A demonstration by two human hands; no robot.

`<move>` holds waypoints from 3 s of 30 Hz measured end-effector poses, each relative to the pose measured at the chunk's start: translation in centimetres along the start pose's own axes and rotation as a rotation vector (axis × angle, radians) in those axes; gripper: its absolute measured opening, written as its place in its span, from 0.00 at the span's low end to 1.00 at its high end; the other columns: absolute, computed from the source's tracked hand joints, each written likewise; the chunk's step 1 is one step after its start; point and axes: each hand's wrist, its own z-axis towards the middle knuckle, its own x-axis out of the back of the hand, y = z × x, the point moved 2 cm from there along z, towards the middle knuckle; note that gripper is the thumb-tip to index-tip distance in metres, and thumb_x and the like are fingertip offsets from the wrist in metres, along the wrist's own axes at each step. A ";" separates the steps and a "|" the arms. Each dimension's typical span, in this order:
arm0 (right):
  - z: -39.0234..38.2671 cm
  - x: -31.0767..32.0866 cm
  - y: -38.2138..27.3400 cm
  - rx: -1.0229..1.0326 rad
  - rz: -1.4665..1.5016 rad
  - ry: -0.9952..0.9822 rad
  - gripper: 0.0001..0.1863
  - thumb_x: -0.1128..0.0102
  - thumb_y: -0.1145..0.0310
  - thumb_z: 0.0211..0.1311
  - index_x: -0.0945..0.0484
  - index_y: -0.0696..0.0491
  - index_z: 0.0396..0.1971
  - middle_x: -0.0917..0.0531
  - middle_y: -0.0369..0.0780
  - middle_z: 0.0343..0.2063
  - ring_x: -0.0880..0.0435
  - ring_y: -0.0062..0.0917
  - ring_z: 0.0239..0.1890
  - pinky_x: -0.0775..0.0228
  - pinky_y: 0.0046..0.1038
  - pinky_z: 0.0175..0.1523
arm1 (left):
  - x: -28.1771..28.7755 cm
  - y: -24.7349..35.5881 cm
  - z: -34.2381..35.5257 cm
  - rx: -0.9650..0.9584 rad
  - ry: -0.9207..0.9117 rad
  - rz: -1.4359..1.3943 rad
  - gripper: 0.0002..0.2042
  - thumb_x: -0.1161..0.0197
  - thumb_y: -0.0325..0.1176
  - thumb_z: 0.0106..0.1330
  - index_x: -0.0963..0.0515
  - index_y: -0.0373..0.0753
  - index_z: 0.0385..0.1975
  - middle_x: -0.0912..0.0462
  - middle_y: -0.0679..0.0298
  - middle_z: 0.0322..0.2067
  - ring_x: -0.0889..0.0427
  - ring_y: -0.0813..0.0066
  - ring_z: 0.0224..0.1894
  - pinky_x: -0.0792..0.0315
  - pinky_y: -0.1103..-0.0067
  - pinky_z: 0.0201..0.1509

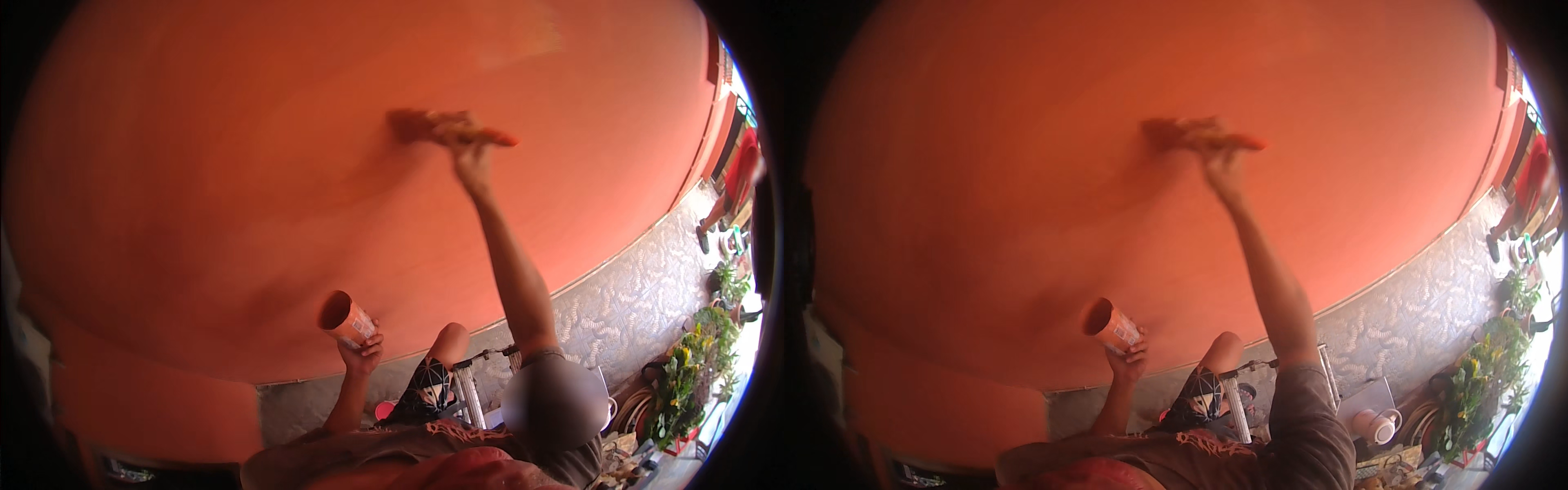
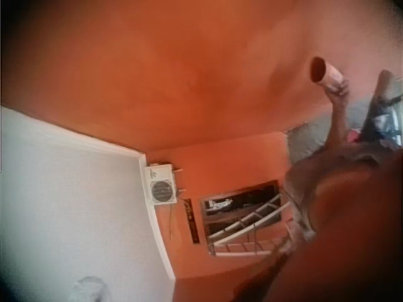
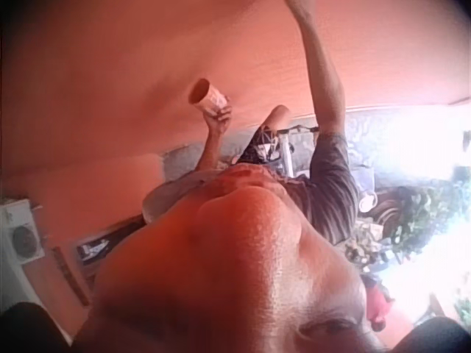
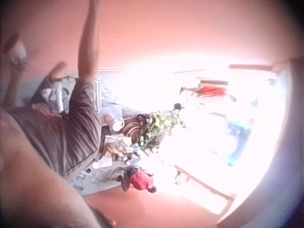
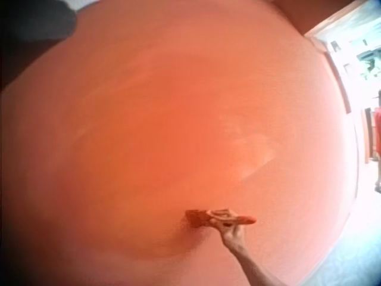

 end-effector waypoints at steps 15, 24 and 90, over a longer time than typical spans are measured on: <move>-1.2 1.6 1.0 0.503 -0.799 0.043 0.20 0.42 0.72 0.62 0.20 0.49 0.55 0.17 0.44 0.53 0.13 0.34 0.48 0.20 0.30 0.45 | -0.4 -1.0 1.7 0.049 0.070 0.031 0.30 0.42 0.48 0.66 0.31 0.39 0.65 0.29 0.48 0.55 0.24 0.62 0.37 0.24 0.81 0.27; 4.4 4.2 0.1 -0.045 -0.057 0.089 0.11 0.37 0.66 0.69 0.19 0.58 0.43 0.17 0.41 0.39 0.17 0.25 0.43 0.21 0.31 0.44 | -1.4 -1.7 3.4 0.102 0.016 0.085 0.31 0.41 0.46 0.68 0.34 0.39 0.68 0.32 0.49 0.56 0.24 0.64 0.38 0.25 0.82 0.28; 3.3 7.5 2.9 -0.020 -0.303 0.278 0.09 0.38 0.70 0.68 0.22 0.56 0.44 0.17 0.39 0.39 0.19 0.23 0.41 0.25 0.26 0.48 | -2.6 -1.6 1.8 0.022 -0.002 0.027 0.37 0.42 0.58 0.67 0.37 0.32 0.65 0.29 0.48 0.55 0.25 0.64 0.38 0.25 0.82 0.28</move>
